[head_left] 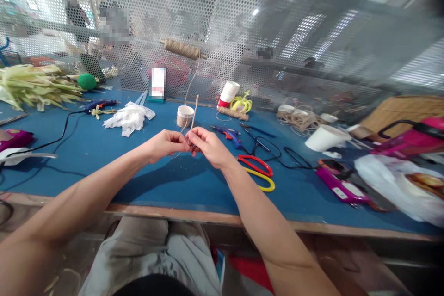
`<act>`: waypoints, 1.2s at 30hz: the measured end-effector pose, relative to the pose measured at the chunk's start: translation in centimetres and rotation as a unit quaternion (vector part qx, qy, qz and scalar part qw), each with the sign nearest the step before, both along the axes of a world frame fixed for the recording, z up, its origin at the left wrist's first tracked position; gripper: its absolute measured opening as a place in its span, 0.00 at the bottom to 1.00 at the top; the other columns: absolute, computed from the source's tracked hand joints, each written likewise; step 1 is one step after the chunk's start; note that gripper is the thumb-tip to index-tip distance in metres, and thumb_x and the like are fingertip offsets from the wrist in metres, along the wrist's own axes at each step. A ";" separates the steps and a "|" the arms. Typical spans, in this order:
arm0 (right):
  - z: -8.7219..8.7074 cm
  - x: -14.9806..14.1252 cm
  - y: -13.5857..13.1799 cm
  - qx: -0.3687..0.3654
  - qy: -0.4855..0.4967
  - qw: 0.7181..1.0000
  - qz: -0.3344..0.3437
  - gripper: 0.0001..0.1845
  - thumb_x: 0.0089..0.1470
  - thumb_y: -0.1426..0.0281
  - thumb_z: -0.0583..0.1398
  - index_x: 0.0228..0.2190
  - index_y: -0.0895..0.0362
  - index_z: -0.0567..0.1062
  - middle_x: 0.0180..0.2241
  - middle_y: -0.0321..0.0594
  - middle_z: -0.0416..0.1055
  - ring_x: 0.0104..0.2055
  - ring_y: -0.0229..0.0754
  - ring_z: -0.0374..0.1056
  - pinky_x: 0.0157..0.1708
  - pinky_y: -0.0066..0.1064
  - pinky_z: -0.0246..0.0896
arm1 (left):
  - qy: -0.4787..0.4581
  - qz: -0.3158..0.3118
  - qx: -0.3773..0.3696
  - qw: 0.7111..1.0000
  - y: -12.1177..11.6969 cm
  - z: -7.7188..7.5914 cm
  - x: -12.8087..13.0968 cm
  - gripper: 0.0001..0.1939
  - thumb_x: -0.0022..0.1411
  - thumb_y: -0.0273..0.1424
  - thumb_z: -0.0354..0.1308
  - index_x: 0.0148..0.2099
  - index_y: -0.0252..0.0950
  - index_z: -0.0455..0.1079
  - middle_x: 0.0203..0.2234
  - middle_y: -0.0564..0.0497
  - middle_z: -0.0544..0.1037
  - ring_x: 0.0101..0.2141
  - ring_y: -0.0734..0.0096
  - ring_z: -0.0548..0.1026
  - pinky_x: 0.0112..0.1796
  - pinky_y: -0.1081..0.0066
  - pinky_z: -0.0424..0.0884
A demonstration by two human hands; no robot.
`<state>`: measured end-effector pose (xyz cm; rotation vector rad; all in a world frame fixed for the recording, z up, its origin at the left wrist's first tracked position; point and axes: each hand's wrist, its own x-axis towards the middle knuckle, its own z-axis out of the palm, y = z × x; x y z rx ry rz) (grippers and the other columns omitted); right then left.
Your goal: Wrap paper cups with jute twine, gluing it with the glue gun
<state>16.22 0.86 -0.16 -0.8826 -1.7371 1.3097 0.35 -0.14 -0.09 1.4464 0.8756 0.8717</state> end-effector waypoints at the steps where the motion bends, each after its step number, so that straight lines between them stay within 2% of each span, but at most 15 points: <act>1: 0.0 0.0 0.0 0.000 0.000 1.000 0.000 0.15 0.47 0.58 0.57 0.26 0.58 0.65 0.21 0.32 0.64 0.22 0.31 0.61 0.20 0.25 0.58 | 0.000 0.001 0.002 1.000 0.0 0.0 0.0 0.10 0.43 0.32 0.60 0.22 0.31 0.65 0.15 0.57 0.65 0.17 0.84 0.56 0.19 0.77 0.48; 13: -0.1 -0.3 -0.3 -0.030 -0.033 0.999 -0.015 0.17 0.47 0.57 0.58 0.22 0.58 0.63 0.17 0.30 0.60 0.19 0.29 0.56 0.17 0.22 0.52 | 0.043 -0.006 0.035 0.998 -0.1 -0.1 0.1 0.09 0.44 0.31 0.58 0.22 0.31 0.64 0.14 0.58 0.63 0.17 0.83 0.55 0.19 0.77 0.48; 17: -0.2 -0.3 -0.2 -0.041 -0.014 0.999 -0.014 0.19 0.46 0.54 0.57 0.23 0.58 0.64 0.19 0.31 0.61 0.20 0.30 0.59 0.18 0.24 0.55 | 0.021 0.015 0.033 0.999 0.0 -0.1 0.1 0.10 0.44 0.32 0.59 0.22 0.31 0.63 0.15 0.58 0.64 0.17 0.83 0.56 0.19 0.77 0.49; 21: -0.2 -0.1 -0.1 -0.098 0.017 0.995 -0.006 0.20 0.47 0.52 0.56 0.25 0.59 0.65 0.21 0.33 0.62 0.22 0.32 0.61 0.19 0.24 0.56 | -0.031 0.049 0.026 0.998 0.3 -0.2 0.0 0.09 0.45 0.32 0.59 0.23 0.32 0.64 0.16 0.58 0.65 0.17 0.84 0.57 0.19 0.77 0.50; 28: -0.2 -0.2 -0.1 -0.207 0.122 0.969 0.056 0.14 0.42 0.63 0.63 0.25 0.60 0.67 0.22 0.32 0.64 0.22 0.30 0.62 0.19 0.23 0.56 | -0.104 0.085 0.057 0.989 0.6 -0.4 0.1 0.07 0.47 0.29 0.60 0.24 0.32 0.65 0.19 0.56 0.68 0.19 0.83 0.61 0.21 0.77 0.55; 33: -0.2 -0.4 -0.1 -0.267 0.168 0.947 0.061 0.11 0.42 0.68 0.63 0.24 0.60 0.67 0.21 0.32 0.64 0.21 0.29 0.61 0.19 0.22 0.53 | -0.094 0.102 0.112 0.984 0.5 -0.3 0.2 0.06 0.48 0.29 0.59 0.24 0.32 0.65 0.19 0.56 0.69 0.22 0.82 0.65 0.26 0.76 0.61; 36: -0.3 -0.6 -0.2 -0.272 0.176 0.944 0.058 0.11 0.42 0.68 0.63 0.23 0.60 0.66 0.20 0.31 0.62 0.21 0.29 0.59 0.19 0.22 0.52 | -0.084 0.107 0.129 0.982 0.4 -0.4 0.2 0.06 0.48 0.29 0.59 0.25 0.32 0.65 0.20 0.55 0.70 0.24 0.80 0.66 0.28 0.76 0.62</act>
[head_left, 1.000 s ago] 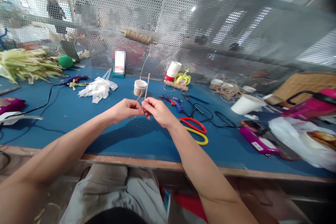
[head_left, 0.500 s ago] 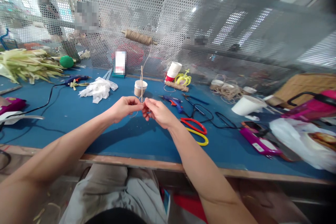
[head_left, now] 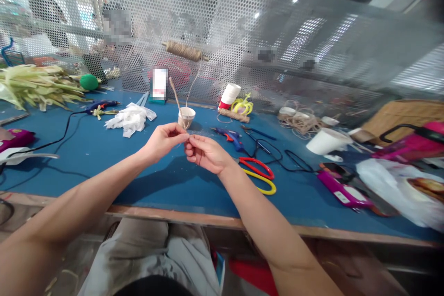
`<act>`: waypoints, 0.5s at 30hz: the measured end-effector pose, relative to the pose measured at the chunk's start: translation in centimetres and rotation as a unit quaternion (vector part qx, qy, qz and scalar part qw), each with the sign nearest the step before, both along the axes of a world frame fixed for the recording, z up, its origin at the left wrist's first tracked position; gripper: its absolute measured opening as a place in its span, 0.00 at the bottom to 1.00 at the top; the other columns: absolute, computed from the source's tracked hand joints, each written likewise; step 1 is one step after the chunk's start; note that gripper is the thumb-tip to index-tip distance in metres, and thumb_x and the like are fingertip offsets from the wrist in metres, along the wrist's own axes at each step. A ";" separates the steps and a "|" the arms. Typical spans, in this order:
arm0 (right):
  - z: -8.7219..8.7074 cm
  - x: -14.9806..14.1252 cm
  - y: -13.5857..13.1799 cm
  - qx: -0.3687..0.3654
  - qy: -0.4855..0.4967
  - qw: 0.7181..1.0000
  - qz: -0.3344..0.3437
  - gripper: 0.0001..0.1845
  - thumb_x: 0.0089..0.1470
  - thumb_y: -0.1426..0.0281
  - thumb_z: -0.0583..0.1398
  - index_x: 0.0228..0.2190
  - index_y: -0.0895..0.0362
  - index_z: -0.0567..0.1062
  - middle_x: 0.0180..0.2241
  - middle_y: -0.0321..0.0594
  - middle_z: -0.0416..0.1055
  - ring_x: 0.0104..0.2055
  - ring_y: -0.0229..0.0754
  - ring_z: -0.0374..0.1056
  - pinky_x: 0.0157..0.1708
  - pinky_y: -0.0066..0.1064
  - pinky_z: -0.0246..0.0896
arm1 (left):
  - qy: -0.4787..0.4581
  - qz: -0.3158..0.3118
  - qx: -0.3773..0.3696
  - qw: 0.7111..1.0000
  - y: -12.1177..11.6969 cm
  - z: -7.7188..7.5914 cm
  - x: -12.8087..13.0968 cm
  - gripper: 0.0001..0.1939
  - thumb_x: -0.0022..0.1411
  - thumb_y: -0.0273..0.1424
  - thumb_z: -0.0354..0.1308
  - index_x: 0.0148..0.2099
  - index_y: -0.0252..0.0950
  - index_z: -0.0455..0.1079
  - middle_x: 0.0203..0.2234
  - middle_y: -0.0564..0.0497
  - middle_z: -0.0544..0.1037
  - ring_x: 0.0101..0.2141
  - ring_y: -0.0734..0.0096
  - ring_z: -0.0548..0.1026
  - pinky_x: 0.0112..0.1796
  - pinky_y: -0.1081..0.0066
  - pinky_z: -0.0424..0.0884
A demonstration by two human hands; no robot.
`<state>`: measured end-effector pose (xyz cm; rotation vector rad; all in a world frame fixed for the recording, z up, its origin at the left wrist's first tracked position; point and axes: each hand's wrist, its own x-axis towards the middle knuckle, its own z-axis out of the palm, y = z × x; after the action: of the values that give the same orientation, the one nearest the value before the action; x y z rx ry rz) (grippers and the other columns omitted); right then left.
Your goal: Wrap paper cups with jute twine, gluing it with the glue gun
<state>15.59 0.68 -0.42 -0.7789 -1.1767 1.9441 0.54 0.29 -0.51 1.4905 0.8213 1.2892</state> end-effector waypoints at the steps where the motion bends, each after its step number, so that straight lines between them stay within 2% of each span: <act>1: 0.0 -0.1 0.0 0.007 -0.002 1.000 -0.006 0.11 0.41 0.68 0.63 0.23 0.60 0.66 0.20 0.30 0.62 0.21 0.28 0.59 0.19 0.22 0.52 | 0.001 0.001 0.000 1.000 0.0 0.0 0.0 0.06 0.48 0.30 0.59 0.25 0.32 0.65 0.21 0.55 0.70 0.24 0.80 0.66 0.28 0.76 0.62; 7: 0.0 -0.2 -0.2 0.081 -0.054 0.994 -0.044 0.14 0.40 0.64 0.63 0.22 0.59 0.64 0.19 0.30 0.61 0.19 0.29 0.57 0.18 0.24 0.52 | 0.037 0.001 -0.032 0.999 0.3 0.0 -0.5 0.12 0.52 0.36 0.56 0.25 0.32 0.64 0.16 0.58 0.62 0.17 0.84 0.56 0.20 0.77 0.53; 15: -0.3 -0.2 -0.1 0.121 -0.103 0.985 -0.060 0.14 0.42 0.63 0.62 0.22 0.59 0.64 0.19 0.30 0.60 0.19 0.29 0.57 0.18 0.25 0.52 | 0.118 0.017 -0.044 0.992 0.5 0.4 -0.9 0.13 0.51 0.37 0.55 0.23 0.32 0.65 0.15 0.57 0.63 0.16 0.83 0.56 0.19 0.77 0.52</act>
<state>15.35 0.59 -0.70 -0.9118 -1.4248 1.6151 -0.36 0.79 -0.06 1.5837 1.0470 1.0987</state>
